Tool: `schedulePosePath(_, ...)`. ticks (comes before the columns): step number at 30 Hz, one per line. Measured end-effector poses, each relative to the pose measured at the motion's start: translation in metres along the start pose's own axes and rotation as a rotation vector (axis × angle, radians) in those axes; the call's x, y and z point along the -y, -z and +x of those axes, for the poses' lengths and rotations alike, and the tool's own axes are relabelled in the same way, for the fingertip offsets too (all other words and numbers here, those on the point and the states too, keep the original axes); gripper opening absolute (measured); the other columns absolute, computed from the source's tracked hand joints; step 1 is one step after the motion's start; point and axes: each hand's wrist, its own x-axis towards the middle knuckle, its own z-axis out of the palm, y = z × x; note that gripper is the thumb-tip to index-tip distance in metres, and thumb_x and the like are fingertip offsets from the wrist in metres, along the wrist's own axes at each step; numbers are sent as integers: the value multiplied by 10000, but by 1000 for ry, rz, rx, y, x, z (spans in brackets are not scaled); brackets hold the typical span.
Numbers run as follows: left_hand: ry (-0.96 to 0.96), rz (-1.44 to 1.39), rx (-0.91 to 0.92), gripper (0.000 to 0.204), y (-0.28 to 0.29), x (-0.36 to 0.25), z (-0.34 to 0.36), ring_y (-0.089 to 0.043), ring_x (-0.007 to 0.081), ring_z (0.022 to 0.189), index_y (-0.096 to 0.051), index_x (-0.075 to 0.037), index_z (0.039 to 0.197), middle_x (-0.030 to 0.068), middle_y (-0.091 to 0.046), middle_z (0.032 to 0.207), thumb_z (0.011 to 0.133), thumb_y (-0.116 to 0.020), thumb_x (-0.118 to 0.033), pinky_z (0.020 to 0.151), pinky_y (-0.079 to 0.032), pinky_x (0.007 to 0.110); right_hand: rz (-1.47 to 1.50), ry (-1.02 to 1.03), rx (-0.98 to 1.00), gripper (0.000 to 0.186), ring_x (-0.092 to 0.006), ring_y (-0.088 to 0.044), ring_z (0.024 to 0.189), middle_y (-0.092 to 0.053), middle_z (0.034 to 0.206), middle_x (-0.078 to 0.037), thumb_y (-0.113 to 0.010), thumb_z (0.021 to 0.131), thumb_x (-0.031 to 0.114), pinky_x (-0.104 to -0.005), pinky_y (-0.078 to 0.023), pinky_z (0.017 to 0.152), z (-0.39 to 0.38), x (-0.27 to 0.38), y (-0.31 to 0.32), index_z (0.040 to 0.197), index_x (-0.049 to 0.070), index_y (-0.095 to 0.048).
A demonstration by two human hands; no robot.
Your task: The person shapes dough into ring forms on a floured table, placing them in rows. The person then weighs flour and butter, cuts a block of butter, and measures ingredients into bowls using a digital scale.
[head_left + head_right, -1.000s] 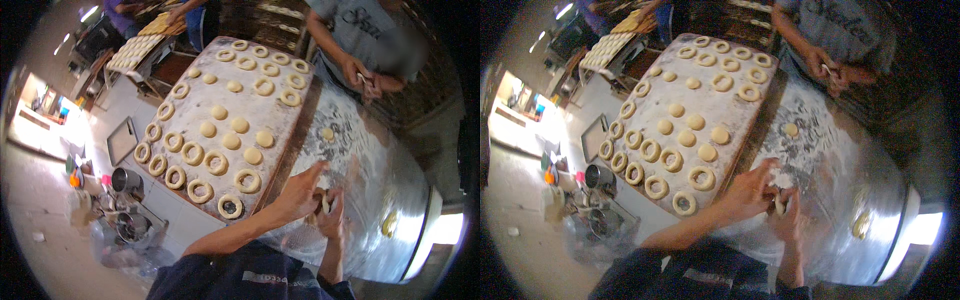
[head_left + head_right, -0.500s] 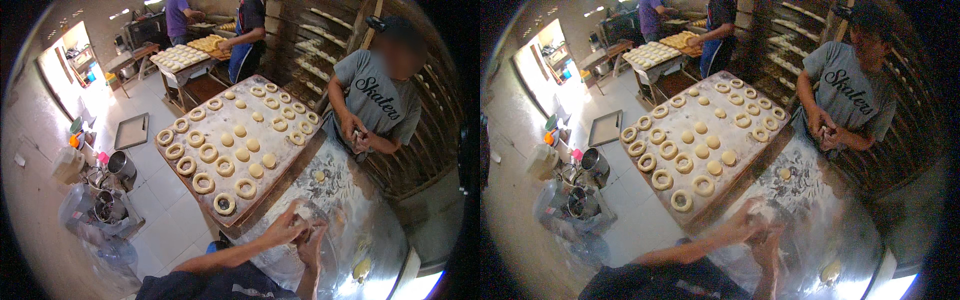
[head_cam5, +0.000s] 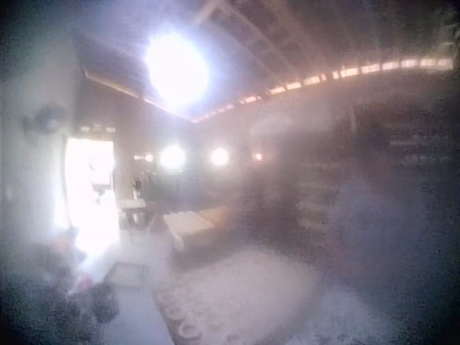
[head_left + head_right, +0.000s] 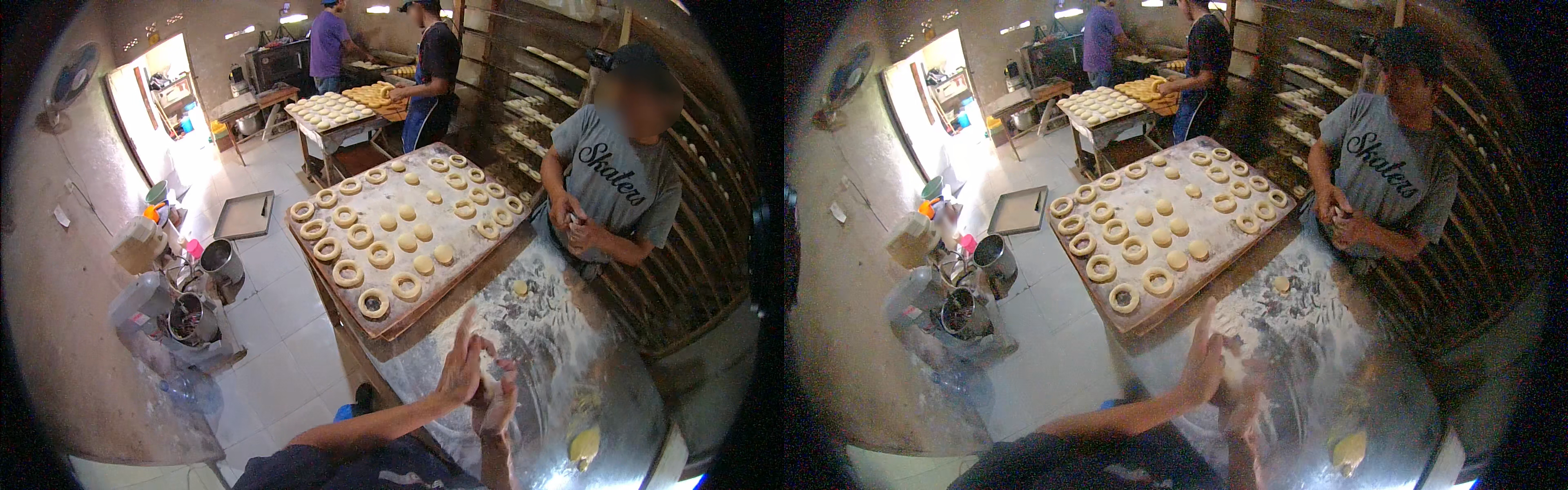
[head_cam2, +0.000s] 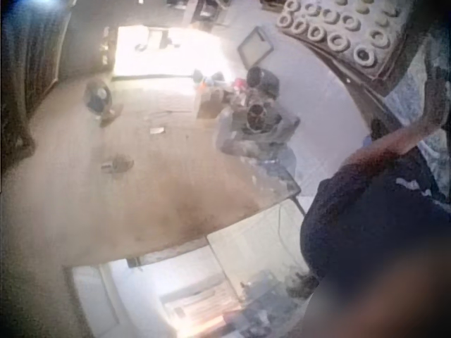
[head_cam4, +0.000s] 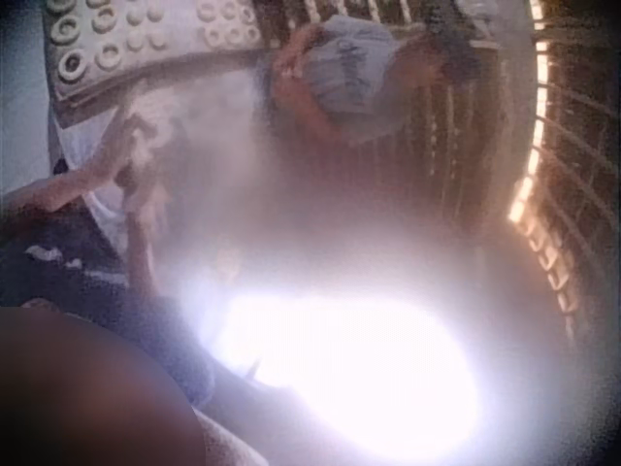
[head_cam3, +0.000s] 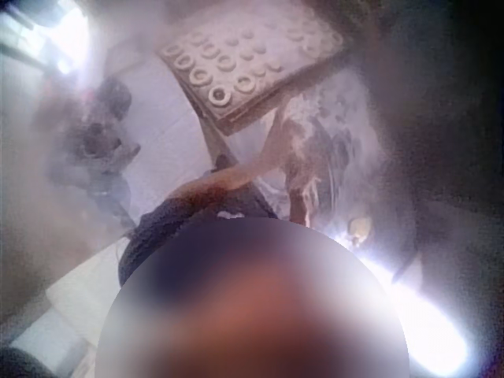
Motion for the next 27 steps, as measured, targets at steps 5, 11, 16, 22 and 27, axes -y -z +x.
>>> schedulePosePath(5, -473, 609, 99, 276, 17, 15, 5, -631, 319, 1027, -518, -46, 1220, 182, -625, 1039, 972, -405, -90, 911, -484, 369, -154, -20, -19, 578, -167, -585, 652, -578, 945, -104, -366, 945, 615, -277, -490, 539, 8, 2, -8, 1302, 160, -347)
schedulePosePath(11, -505, 179, 27, 374, 38, 16, 19, -584, 283, 880, -441, -46, 1355, 123, -578, 935, 1001, -391, -158, 827, -477, 362, -414, -1, 41, 606, -171, -563, 557, -595, 843, -113, -360, 933, 640, -270, -475, 492, 31, -7, -44, 1315, 171, -336)
schedulePosePath(16, -307, 424, -67, 365, 74, 2, 67, -531, 225, 819, -348, -61, 1354, 96, -535, 892, 1005, -383, -163, 782, -444, 346, -81, -50, 9, 589, -216, -621, 596, -643, 904, -183, -343, 940, 634, -299, -489, 486, 66, -15, -69, 1312, 177, -344)
schedulePosePath(22, -700, 310, 170, 377, 144, -34, 120, -558, 206, 720, -403, -139, 1362, 114, -559, 844, 988, -452, -123, 628, -452, 343, -370, -35, 244, 635, -275, -626, 929, -564, 1180, -195, -290, 951, 638, -371, -546, 693, 125, -65, -116, 1364, 156, -291)
schedulePosePath(27, 66, -82, -193, 446, 185, -42, 198, -533, 276, 778, -349, -53, 1376, 143, -530, 859, 944, -451, -89, 701, -470, 364, -491, -88, 185, 607, -270, -452, 1224, -348, 1391, -112, -238, 961, 632, -435, -455, 932, 194, -82, -182, 1357, 180, -321)
